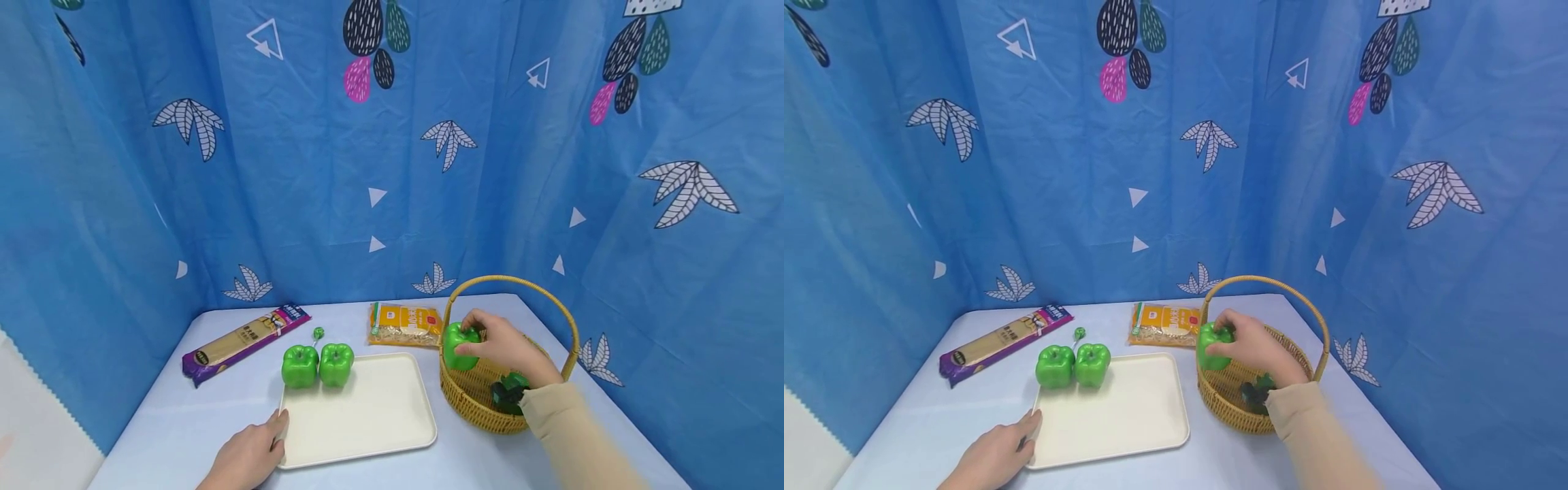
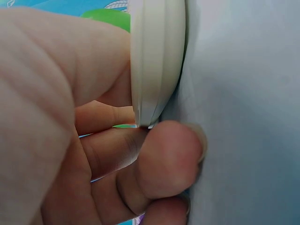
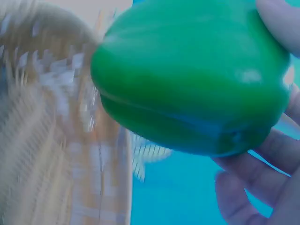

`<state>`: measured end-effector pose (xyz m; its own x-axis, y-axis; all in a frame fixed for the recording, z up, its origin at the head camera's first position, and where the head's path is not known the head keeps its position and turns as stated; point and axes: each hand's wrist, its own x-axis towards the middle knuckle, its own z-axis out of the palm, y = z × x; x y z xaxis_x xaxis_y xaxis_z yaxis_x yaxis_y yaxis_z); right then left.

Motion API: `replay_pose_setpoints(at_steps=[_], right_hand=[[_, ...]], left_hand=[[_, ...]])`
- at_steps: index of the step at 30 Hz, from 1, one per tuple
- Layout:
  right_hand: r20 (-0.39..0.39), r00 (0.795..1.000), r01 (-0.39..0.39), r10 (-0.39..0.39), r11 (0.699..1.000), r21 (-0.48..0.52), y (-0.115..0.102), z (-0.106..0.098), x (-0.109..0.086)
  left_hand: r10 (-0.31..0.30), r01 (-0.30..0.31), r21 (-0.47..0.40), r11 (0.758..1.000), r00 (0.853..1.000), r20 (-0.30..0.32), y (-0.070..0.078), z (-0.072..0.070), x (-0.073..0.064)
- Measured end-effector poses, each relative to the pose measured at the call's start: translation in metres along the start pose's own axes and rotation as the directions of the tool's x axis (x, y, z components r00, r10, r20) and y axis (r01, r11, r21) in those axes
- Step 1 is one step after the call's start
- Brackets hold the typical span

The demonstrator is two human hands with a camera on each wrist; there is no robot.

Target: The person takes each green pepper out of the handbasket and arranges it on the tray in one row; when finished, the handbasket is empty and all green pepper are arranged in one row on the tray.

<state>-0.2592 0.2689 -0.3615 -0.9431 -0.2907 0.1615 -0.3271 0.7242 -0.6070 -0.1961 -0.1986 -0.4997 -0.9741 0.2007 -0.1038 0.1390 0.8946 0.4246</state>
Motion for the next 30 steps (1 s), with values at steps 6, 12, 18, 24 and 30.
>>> replay_pose_setpoints(at_steps=[6, 12, 18, 24, 30], right_hand=[[0.101, 0.992, 0.074, -0.081, 0.995, 0.072, -0.035, 0.036, 0.011], [0.129, 0.983, 0.116, -0.133, 0.985, 0.13, -0.05, 0.078, 0.037], [0.12, 0.983, 0.134, -0.141, 0.989, 0.063, -0.053, 0.122, 0.066], [0.097, 0.985, 0.148, -0.145, 0.989, -0.025, -0.052, 0.145, 0.079], [0.097, 0.983, 0.163, -0.159, 0.986, -0.042, -0.051, 0.152, 0.083]], left_hand=[[-0.009, 0.009, 0.001, 1.0, 1.0, 0.002, -0.002, 0.0, -0.001], [-0.008, 0.008, 0.0, 1.0, 1.0, -0.005, 0.001, 0.002, -0.001], [-0.009, 0.009, 0.004, 1.0, 0.999, -0.031, 0.005, 0.001, -0.003], [-0.01, 0.01, 0.012, 1.0, 0.999, -0.036, 0.006, 0.002, -0.002], [-0.015, 0.015, 0.003, 1.0, 0.999, -0.048, 0.004, 0.002, -0.002]])
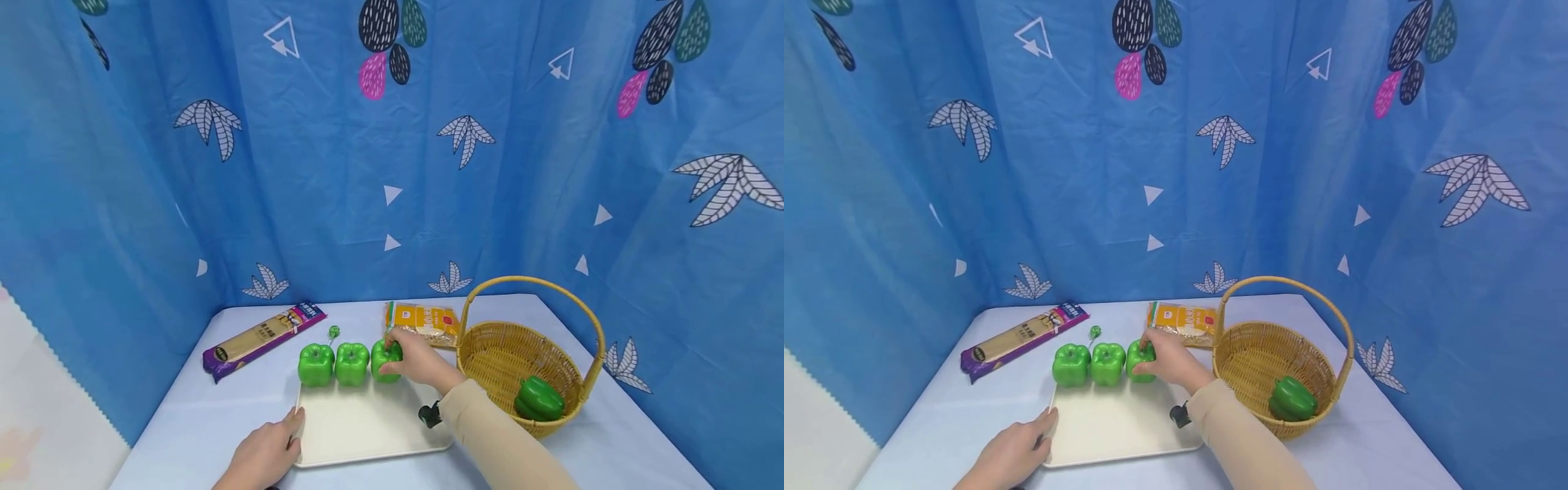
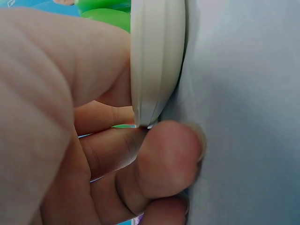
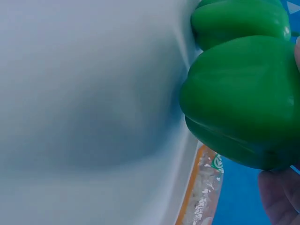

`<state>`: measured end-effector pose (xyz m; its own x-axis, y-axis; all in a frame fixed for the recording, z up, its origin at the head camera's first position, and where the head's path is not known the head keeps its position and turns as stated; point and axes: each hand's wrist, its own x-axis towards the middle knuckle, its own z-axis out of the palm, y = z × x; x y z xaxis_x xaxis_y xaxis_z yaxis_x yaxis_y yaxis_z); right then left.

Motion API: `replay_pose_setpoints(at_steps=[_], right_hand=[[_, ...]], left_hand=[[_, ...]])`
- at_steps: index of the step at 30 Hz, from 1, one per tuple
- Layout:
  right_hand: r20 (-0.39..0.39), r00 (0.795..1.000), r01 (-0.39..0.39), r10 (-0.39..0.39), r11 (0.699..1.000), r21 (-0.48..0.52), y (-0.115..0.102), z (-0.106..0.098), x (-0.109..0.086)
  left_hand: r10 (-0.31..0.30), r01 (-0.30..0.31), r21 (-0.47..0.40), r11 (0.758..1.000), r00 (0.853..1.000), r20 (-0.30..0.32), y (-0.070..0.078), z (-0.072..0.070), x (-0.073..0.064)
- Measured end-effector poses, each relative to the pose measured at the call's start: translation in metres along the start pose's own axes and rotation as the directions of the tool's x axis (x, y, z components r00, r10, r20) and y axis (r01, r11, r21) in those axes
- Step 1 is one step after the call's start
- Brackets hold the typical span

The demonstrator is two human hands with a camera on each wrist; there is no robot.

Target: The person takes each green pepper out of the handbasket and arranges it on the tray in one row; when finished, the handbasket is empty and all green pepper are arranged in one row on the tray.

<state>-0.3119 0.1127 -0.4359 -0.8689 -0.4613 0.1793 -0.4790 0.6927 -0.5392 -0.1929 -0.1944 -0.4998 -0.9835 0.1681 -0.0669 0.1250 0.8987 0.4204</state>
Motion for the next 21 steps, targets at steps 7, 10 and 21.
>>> replay_pose_setpoints(at_steps=[7, 10, 21], right_hand=[[-0.011, 1.0, 0.016, -0.016, 1.0, -0.003, 0.006, 0.008, 0.003], [-0.011, 1.0, 0.006, -0.006, 1.0, 0.008, 0.007, 0.01, 0.004], [-0.005, 1.0, 0.0, 0.0, 1.0, 0.024, 0.006, 0.012, 0.003]], left_hand=[[-0.01, 0.01, 0.014, 1.0, 1.0, -0.003, 0.002, -0.001, 0.0], [-0.012, 0.013, 0.013, 1.0, 1.0, -0.003, 0.002, -0.002, -0.001], [-0.005, 0.005, 0.012, 1.0, 1.0, 0.001, 0.001, -0.001, 0.0]])
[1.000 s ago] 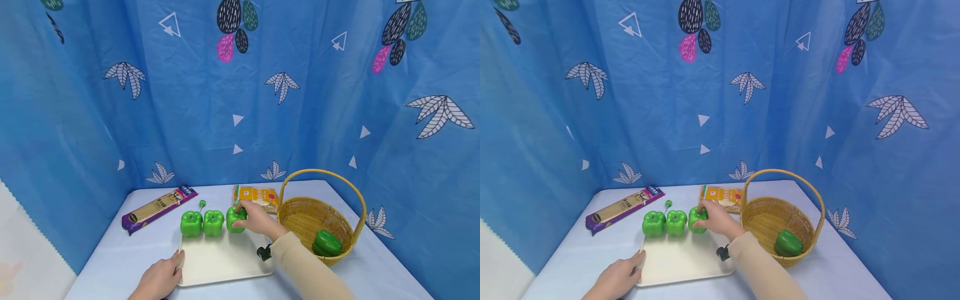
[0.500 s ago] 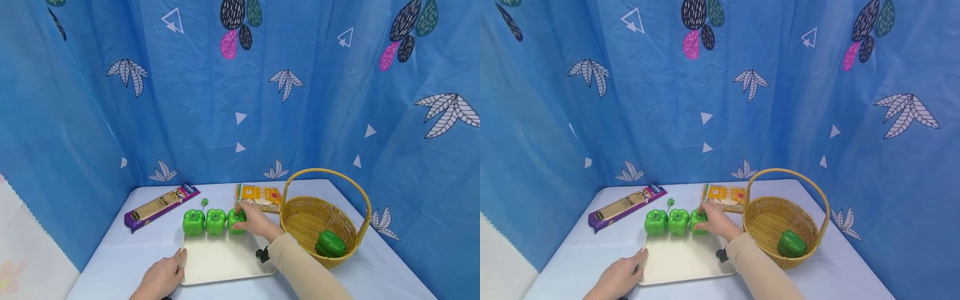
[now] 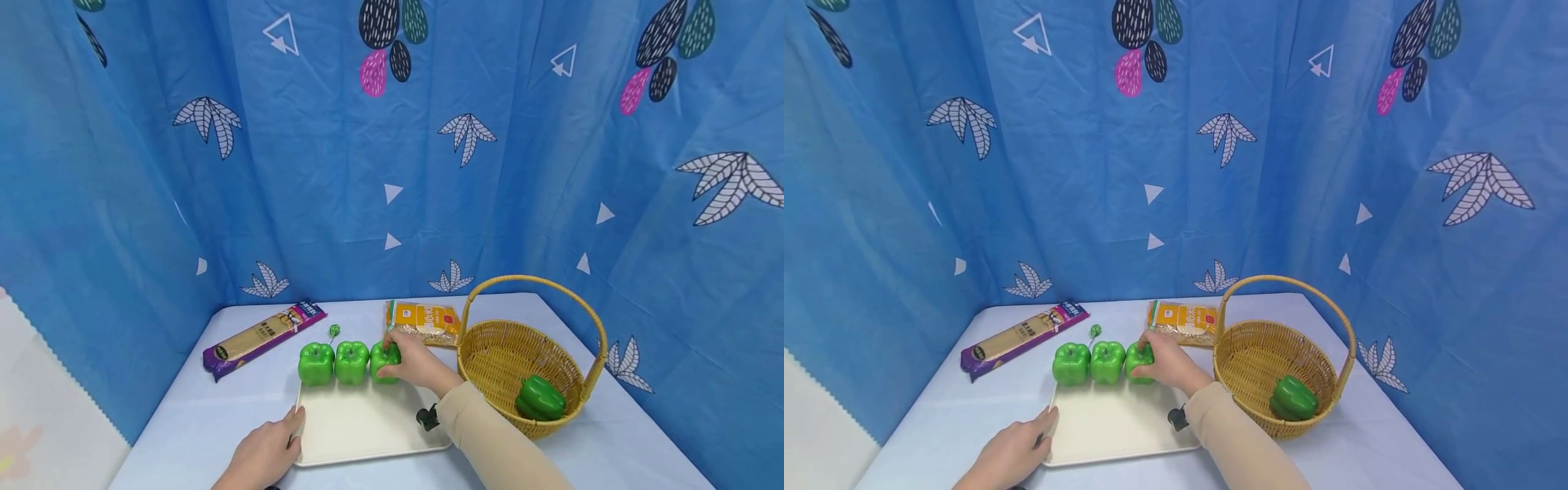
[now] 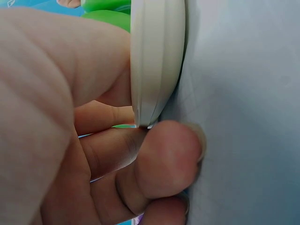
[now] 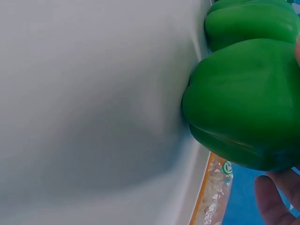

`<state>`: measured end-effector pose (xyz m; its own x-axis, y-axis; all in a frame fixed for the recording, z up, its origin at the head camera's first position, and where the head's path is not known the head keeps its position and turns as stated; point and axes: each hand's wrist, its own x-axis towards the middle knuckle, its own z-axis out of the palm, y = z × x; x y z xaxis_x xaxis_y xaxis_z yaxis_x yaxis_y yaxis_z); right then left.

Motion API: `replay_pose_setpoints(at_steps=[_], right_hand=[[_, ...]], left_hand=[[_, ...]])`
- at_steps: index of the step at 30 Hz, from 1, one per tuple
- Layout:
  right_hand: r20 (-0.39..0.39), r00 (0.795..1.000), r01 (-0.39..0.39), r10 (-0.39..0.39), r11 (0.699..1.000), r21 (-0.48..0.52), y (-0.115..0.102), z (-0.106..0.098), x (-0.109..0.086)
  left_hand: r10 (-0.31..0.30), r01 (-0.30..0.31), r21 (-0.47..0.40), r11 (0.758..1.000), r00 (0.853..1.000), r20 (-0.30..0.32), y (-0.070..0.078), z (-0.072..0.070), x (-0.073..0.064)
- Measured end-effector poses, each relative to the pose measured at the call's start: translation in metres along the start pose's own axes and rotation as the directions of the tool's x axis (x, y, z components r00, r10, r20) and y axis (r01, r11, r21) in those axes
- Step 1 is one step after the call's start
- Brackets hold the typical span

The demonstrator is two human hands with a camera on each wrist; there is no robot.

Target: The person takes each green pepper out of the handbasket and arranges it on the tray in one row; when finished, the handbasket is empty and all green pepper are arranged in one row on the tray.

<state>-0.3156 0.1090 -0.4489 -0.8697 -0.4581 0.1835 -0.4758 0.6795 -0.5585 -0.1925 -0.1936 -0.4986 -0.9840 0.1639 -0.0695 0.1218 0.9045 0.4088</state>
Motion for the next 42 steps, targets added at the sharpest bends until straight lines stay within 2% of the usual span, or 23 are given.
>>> replay_pose_setpoints(at_steps=[6, 18, 22, 27, 32, 35, 38, 42], right_hand=[[0.003, 1.0, -0.013, 0.013, 1.0, 0.003, -0.002, -0.002, -0.002], [0.039, 0.998, -0.045, 0.045, 0.999, -0.001, -0.004, -0.009, -0.01], [0.074, 0.996, -0.044, 0.042, 0.999, 0.023, -0.005, -0.028, -0.022], [0.086, 0.993, -0.076, 0.076, 0.997, -0.003, 0.003, -0.072, -0.04], [0.05, 0.983, -0.175, 0.179, 0.982, -0.066, 0.024, -0.121, -0.062], [0.041, 0.97, -0.237, 0.242, 0.966, -0.101, 0.05, -0.141, -0.077], [0.037, 0.949, -0.308, 0.314, 0.943, -0.124, 0.081, -0.15, -0.096], [0.046, 0.92, -0.379, 0.389, 0.914, -0.147, 0.112, -0.145, -0.118]], left_hand=[[0.011, -0.011, 0.0, 1.0, 1.0, -0.011, 0.0, 0.0, 0.0], [0.003, -0.003, -0.002, 1.0, 1.0, 0.026, -0.002, 0.004, 0.002], [0.002, -0.002, -0.011, 1.0, 0.999, 0.033, -0.002, 0.003, 0.002], [0.004, -0.003, -0.017, 1.0, 1.0, 0.014, -0.006, 0.001, 0.002], [0.01, -0.01, -0.014, 1.0, 1.0, 0.003, -0.008, 0.0, 0.002], [0.008, -0.008, -0.016, 1.0, 1.0, 0.014, -0.008, -0.002, 0.003], [0.012, -0.011, -0.024, 1.0, 1.0, 0.028, -0.008, -0.002, 0.003], [0.023, -0.021, -0.036, 0.999, 0.999, 0.043, -0.007, -0.001, 0.004]])
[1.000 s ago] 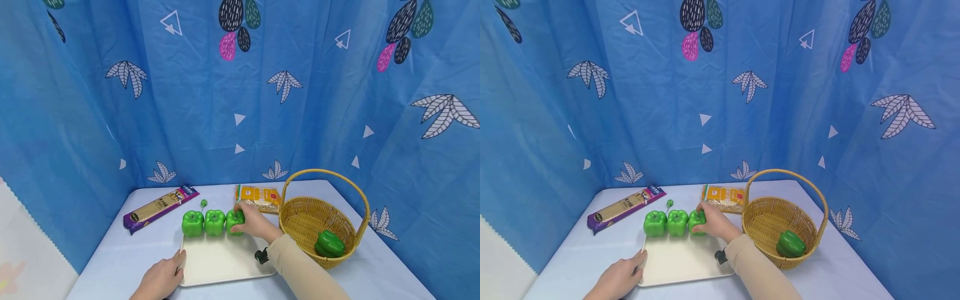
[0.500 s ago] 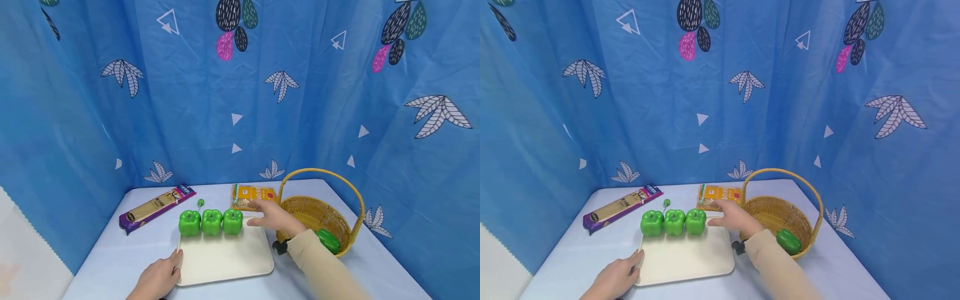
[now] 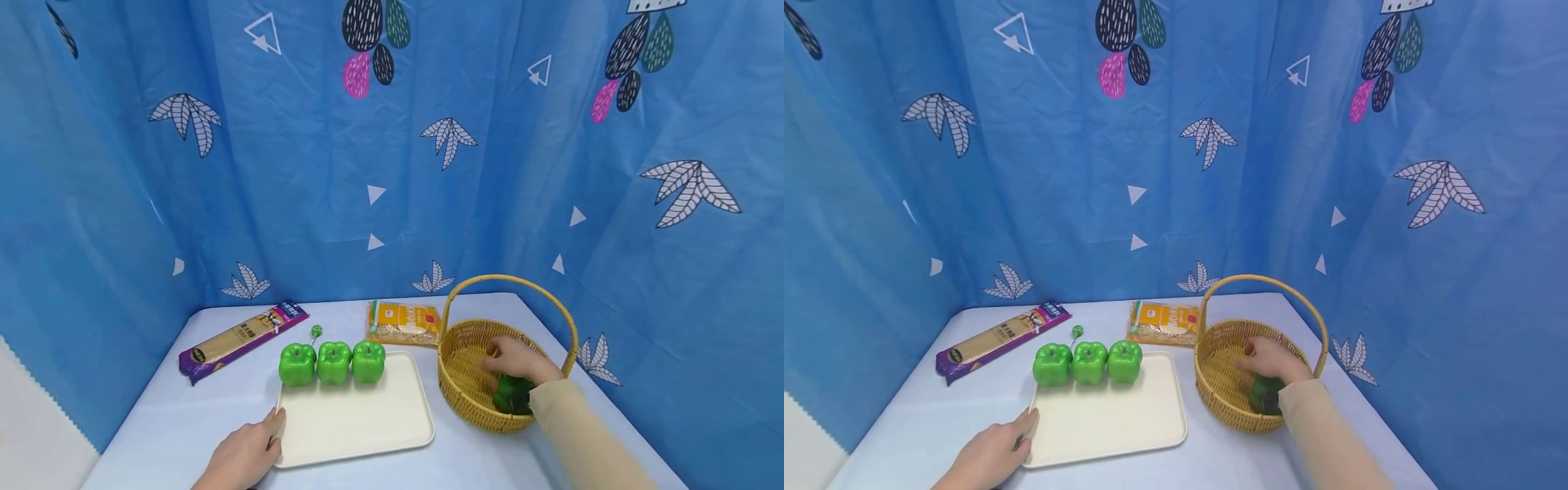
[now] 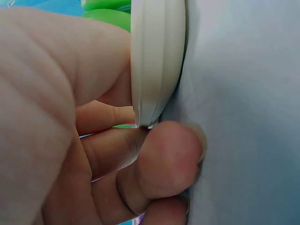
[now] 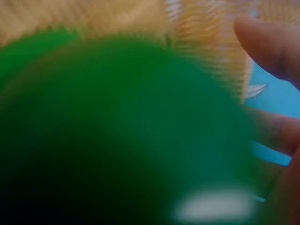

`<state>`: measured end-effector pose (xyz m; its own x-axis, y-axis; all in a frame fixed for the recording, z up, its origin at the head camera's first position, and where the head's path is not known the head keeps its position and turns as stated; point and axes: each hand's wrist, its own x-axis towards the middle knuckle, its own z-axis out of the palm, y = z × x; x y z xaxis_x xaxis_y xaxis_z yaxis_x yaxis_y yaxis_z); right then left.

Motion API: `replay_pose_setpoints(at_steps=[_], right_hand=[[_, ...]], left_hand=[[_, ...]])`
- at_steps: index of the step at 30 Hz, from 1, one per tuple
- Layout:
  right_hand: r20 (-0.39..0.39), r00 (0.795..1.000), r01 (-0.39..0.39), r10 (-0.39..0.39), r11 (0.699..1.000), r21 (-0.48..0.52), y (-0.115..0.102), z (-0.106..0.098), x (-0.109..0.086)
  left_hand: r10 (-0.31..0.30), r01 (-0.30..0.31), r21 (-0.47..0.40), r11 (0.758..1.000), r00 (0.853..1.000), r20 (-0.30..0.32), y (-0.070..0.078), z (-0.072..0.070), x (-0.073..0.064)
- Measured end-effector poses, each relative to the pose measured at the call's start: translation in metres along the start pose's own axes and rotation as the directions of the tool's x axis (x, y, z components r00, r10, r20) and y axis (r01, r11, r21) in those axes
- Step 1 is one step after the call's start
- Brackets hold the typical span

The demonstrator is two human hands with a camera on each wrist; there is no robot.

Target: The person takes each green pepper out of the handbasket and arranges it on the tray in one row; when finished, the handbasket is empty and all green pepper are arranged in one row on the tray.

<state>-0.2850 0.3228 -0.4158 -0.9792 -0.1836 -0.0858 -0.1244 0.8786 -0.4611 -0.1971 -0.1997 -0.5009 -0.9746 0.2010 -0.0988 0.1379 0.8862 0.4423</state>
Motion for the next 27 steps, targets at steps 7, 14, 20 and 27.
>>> replay_pose_setpoints(at_steps=[7, 14, 20, 27], right_hand=[[-0.021, 0.994, -0.107, 0.108, 0.993, 0.047, 0.016, 0.027, 0.007], [-0.053, 0.996, -0.073, 0.078, 0.993, 0.088, 0.009, 0.028, 0.016], [-0.081, 0.996, -0.04, 0.049, 0.994, 0.102, 0.008, 0.031, 0.023], [-0.286, 0.958, 0.045, 0.029, 0.968, 0.246, 0.009, 0.034, 0.029]], left_hand=[[0.001, -0.001, -0.006, 1.0, 1.0, -0.009, 0.001, -0.001, -0.001], [-0.014, 0.014, 0.008, 1.0, 1.0, -0.007, 0.003, -0.002, -0.003], [-0.019, 0.019, 0.0, 1.0, 1.0, -0.005, 0.004, -0.002, -0.002], [-0.018, 0.018, 0.005, 1.0, 1.0, 0.0, 0.004, -0.001, 0.0]])
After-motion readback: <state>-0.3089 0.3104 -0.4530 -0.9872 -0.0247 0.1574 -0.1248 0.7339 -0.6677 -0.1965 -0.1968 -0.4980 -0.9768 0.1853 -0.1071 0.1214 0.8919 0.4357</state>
